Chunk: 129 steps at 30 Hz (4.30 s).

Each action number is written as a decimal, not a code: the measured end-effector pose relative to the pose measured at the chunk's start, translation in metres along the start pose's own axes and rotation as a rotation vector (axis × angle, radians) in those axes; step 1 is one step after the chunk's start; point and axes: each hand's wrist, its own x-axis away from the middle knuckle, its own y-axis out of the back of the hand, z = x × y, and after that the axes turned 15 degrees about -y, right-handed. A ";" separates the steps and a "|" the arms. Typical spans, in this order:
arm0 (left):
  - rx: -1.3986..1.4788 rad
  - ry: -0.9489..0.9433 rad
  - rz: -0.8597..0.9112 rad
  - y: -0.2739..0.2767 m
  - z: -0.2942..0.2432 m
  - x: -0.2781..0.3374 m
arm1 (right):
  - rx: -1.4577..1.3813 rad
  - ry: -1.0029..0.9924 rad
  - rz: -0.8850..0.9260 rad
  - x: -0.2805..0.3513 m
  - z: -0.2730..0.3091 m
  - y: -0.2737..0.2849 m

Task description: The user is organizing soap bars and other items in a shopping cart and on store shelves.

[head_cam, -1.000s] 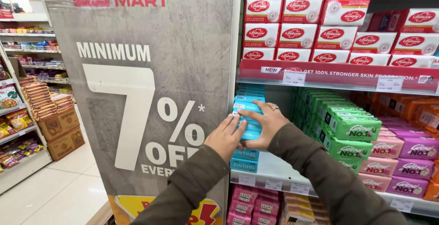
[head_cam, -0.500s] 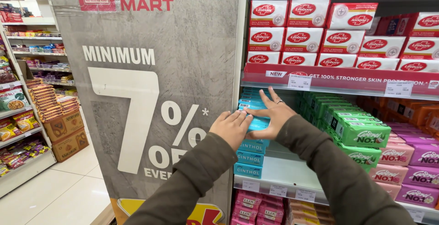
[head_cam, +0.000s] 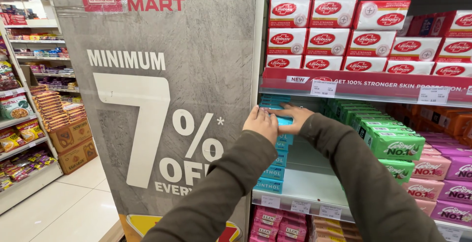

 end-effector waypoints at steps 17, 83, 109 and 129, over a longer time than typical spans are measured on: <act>-0.105 -0.003 0.058 -0.029 0.009 -0.019 | -0.039 0.053 -0.076 -0.025 -0.023 -0.029; 1.378 1.477 0.585 -0.424 -0.718 0.703 | -1.240 -1.171 0.744 0.602 -0.006 -1.039; 1.904 2.479 0.741 -0.322 -0.612 0.657 | -1.359 -1.921 1.190 0.553 0.043 -0.760; 2.744 2.317 0.494 -0.135 -0.506 0.492 | -1.068 -1.158 0.168 0.622 -0.145 -0.632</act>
